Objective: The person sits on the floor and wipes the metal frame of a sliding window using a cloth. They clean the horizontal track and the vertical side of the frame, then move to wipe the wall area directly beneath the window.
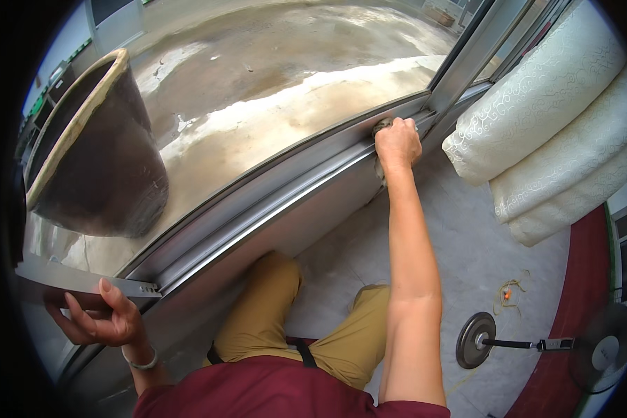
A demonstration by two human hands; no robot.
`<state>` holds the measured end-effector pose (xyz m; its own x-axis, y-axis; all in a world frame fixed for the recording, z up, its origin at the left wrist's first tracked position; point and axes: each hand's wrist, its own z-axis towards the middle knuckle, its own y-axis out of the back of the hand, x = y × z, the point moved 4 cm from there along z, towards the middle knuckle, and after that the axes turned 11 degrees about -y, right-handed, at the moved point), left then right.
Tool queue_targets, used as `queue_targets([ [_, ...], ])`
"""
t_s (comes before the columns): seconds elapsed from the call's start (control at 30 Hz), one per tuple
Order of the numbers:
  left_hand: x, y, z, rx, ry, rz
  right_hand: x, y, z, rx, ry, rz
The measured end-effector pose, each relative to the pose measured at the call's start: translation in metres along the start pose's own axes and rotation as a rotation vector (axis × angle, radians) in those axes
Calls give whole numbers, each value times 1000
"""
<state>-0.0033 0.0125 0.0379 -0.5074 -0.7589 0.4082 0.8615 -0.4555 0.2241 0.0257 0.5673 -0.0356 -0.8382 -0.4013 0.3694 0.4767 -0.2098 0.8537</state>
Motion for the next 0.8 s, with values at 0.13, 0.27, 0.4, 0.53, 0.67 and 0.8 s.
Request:
queue_targets([
  [0.13,-18,7,-3,15,38,152,25,26,-67,-91,117,-26],
  [0.27,-2,8,2,-20,27,140,69,36,-171,-157,292,139],
  [0.4,-3,5,-4,-105,52,62,106,61,-254,-135,475,326],
  [0.53,-11,2,0,-140,55,41,116,79,-299,-43,574,501],
  [0.67,-6,4,-1,-149,46,19,112,114,-305,479,335,1094],
  [0.8,-11,7,0,-113,51,16,138,155,-340,44,763,1082],
])
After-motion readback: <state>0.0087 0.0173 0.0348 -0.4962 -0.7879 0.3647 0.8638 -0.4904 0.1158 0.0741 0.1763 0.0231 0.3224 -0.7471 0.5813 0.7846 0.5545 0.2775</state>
